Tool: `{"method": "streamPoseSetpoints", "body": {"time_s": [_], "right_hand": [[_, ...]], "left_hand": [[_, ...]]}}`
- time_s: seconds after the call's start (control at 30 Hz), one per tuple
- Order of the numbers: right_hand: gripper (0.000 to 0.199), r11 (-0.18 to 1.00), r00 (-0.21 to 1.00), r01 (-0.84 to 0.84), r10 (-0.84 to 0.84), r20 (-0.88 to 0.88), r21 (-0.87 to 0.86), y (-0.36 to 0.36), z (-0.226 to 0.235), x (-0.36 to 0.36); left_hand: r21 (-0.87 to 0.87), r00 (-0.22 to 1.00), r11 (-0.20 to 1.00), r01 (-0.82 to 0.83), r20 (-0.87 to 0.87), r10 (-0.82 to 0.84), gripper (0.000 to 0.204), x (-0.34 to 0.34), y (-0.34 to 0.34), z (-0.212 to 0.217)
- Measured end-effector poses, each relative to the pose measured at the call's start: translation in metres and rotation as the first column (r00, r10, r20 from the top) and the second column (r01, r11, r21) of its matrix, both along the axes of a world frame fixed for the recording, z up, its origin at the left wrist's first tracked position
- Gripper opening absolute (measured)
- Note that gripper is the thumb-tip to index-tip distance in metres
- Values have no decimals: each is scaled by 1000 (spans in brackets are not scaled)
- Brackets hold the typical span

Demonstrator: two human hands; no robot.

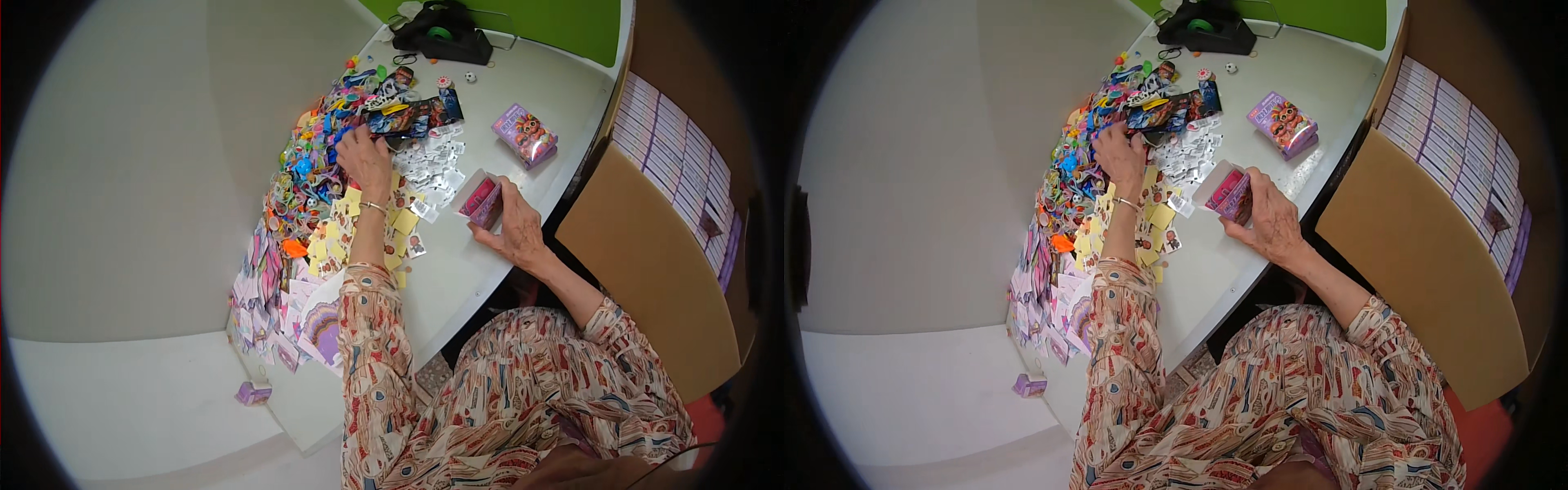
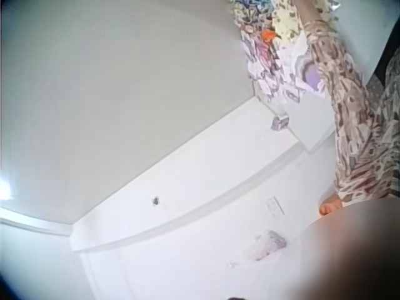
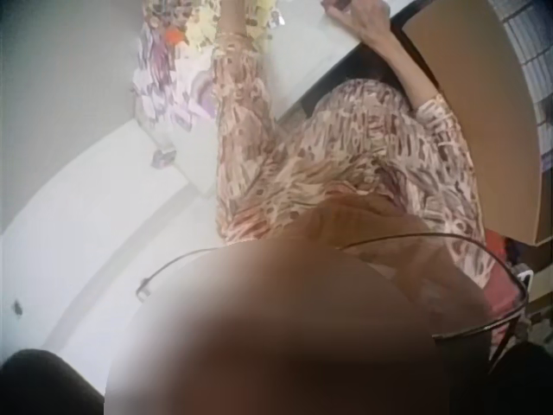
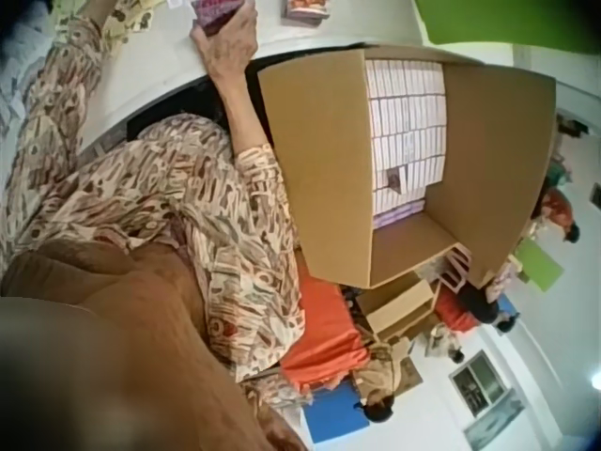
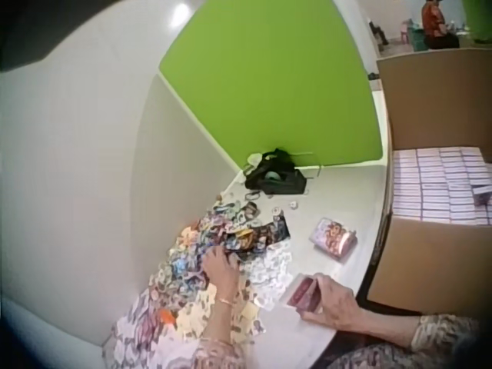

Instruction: Sort and organize various small colorful packaged items on a workspace table.

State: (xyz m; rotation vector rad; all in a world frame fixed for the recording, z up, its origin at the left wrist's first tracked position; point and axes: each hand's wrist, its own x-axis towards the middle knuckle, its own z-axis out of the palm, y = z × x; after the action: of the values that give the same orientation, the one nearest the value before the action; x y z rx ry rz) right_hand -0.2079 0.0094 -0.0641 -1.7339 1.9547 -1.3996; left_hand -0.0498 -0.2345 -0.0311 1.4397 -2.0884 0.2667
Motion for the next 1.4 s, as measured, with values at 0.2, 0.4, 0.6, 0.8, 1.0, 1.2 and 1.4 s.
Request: {"method": "streamPoseSetpoints", "body": {"time_s": [0.2, 0.4, 0.6, 0.8, 1.0, 1.2, 1.4], "right_hand": [[89, 1000, 1000, 2, -2, 9, -20, 0, 2, 1], [86, 999, 999, -21, 23, 30, -41, -2, 0, 3], [88, 1000, 1000, -10, 10, 26, -23, 3, -6, -3], [91, 1000, 1000, -17, 17, -5, -17, 1, -8, 0], [93, 999, 999, -31, 31, -15, -29, -1, -4, 1], [96, 999, 999, -36, 36, -4, 17, -1, -1, -2], [107, 998, 992, -66, 64, 106, 17, 5, 6, -4]], "left_hand": [[-60, 868, 925, 376, 373, -329, 26, -9, -20, 4], [-214, 868, 882, 419, 378, -321, 13, 5, -24, 8], [194, 786, 857, 477, -531, -317, 15, 35, 20, 40], [423, 486, 633, 649, -870, 83, 22, 69, 65, 43], [523, 481, 623, 582, -839, 255, 18, 89, 77, 38], [379, 419, 707, 597, -899, 128, 17, 84, 98, 62], [244, 268, 734, 634, -959, 87, 18, 70, 137, 84]]}}
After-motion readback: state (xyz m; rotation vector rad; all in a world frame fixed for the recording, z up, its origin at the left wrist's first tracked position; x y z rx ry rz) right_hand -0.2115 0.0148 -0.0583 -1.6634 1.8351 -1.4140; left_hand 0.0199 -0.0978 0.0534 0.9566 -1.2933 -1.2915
